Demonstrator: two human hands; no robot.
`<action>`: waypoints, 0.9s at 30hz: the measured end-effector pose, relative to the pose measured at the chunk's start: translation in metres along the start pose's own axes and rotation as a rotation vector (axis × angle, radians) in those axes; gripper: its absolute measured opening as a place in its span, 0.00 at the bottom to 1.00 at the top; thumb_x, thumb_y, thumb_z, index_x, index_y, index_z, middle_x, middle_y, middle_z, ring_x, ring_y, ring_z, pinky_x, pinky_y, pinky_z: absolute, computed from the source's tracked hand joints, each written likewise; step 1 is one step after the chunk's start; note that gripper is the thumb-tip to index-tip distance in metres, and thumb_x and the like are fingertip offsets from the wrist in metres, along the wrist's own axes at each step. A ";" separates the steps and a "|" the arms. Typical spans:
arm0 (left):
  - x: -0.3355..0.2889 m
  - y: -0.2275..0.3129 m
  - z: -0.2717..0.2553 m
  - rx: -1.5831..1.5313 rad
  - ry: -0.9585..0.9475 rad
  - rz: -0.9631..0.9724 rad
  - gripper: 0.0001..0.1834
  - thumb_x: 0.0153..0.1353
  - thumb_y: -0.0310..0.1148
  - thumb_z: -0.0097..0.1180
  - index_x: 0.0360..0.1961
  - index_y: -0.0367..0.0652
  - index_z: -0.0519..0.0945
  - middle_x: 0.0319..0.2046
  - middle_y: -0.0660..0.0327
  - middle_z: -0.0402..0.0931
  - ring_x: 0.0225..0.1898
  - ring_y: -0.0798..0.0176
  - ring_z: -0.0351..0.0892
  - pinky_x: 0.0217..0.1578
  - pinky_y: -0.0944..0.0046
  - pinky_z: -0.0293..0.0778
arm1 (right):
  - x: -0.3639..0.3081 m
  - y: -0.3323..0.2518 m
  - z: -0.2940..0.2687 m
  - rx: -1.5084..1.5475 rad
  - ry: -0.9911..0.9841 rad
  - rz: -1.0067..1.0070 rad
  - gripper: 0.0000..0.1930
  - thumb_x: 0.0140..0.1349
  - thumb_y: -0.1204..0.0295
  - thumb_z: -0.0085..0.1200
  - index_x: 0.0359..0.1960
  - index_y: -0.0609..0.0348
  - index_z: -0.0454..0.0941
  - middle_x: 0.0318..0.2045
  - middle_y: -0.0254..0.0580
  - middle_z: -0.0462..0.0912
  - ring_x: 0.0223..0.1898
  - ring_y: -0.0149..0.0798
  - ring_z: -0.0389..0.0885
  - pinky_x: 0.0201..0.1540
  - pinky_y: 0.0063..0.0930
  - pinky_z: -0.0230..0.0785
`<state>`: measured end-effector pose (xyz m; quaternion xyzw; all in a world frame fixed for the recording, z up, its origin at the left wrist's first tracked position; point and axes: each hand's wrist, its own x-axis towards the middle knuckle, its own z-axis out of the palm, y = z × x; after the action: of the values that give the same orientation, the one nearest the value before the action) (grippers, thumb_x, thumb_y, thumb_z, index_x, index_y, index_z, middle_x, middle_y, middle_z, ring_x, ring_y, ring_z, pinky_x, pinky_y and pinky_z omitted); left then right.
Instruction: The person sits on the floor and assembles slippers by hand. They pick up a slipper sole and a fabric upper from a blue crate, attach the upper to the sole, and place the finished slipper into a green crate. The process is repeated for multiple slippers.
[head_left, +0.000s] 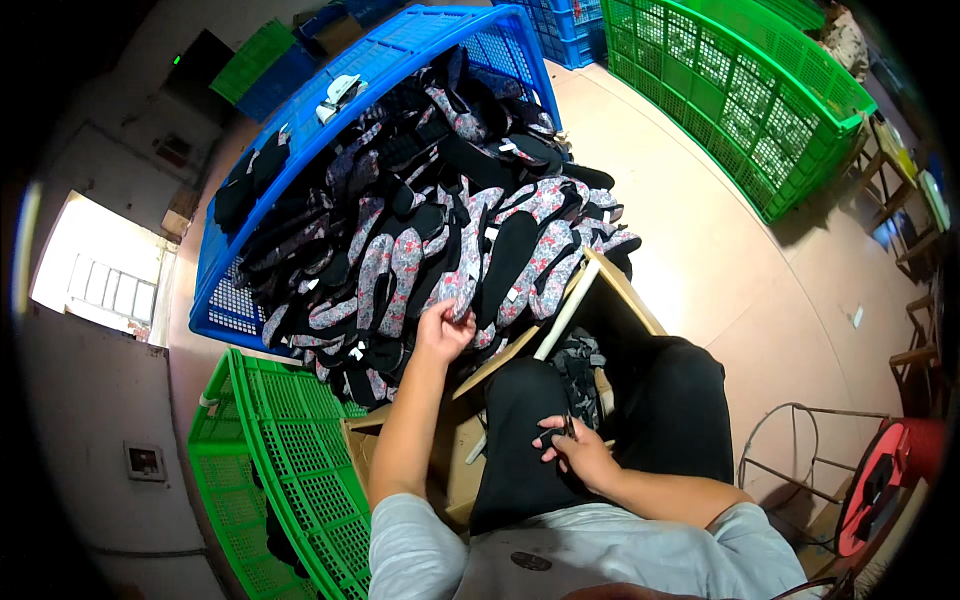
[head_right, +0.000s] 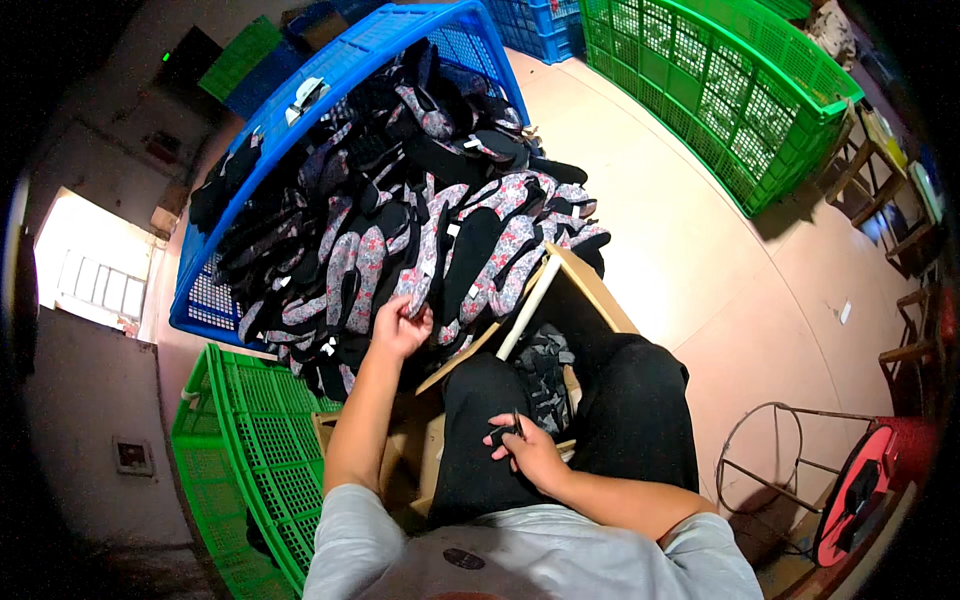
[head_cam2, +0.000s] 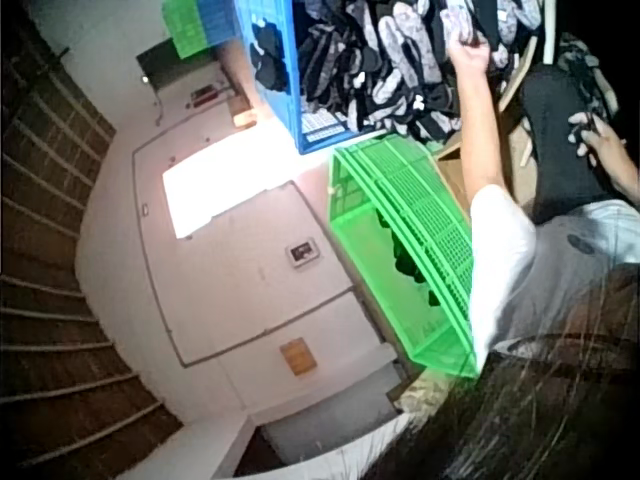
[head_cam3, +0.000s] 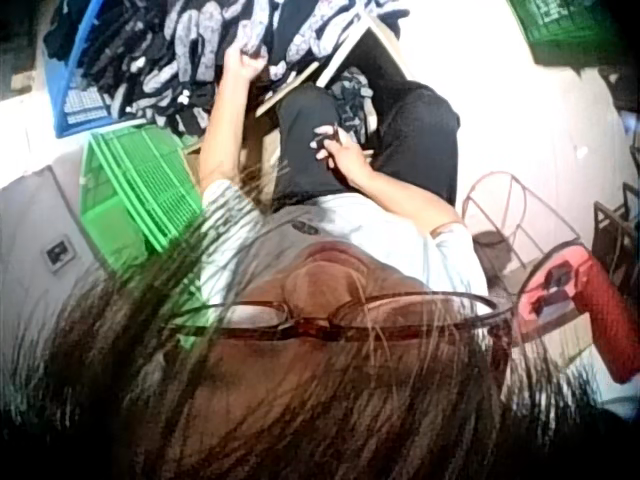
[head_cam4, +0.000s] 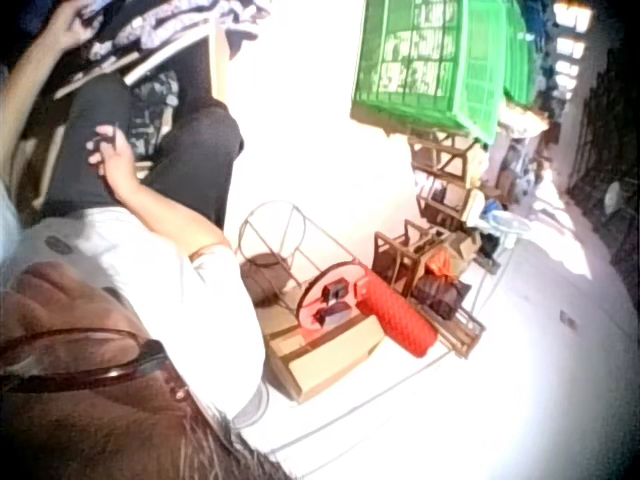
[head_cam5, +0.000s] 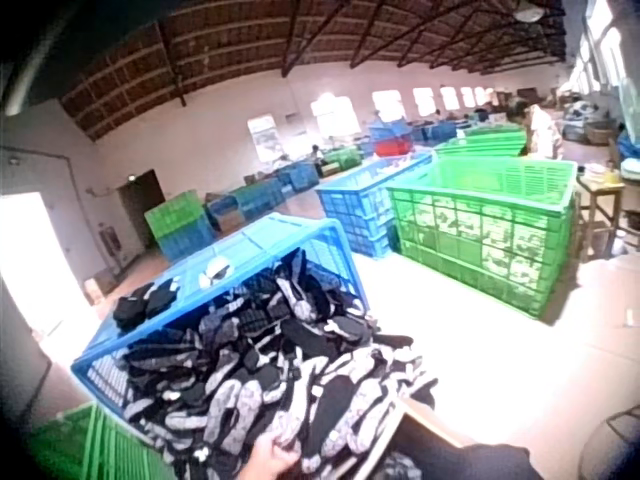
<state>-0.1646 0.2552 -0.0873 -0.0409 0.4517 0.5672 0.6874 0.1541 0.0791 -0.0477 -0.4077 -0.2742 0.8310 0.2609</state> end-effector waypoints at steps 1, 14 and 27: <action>-0.025 -0.003 -0.004 0.012 0.007 -0.026 0.06 0.59 0.30 0.56 0.35 0.39 0.77 0.30 0.56 0.79 0.32 0.54 0.78 0.35 0.56 0.77 | -0.005 -0.009 0.004 0.005 0.004 0.015 0.15 0.68 0.77 0.43 0.55 0.60 0.71 0.40 0.43 0.84 0.32 0.27 0.79 0.30 0.18 0.68; -0.310 -0.135 -0.081 0.555 0.021 0.103 0.35 0.46 0.22 0.62 0.60 0.36 0.68 0.51 0.58 0.77 0.50 0.62 0.78 0.54 0.60 0.73 | -0.009 -0.023 -0.008 -0.291 0.088 -0.537 0.25 0.60 0.72 0.62 0.58 0.59 0.70 0.49 0.32 0.75 0.43 0.24 0.71 0.48 0.19 0.67; -0.344 -0.186 -0.120 1.279 0.125 0.232 0.31 0.45 0.37 0.70 0.50 0.37 0.73 0.40 0.53 0.80 0.42 0.58 0.79 0.47 0.59 0.73 | -0.011 0.003 -0.008 -0.752 0.183 -0.647 0.17 0.55 0.65 0.66 0.43 0.56 0.76 0.35 0.40 0.81 0.41 0.44 0.76 0.46 0.33 0.68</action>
<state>-0.0637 -0.1345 -0.0137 0.3922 0.7407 0.2538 0.4827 0.1660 0.0721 -0.0480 -0.4387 -0.6430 0.5121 0.3631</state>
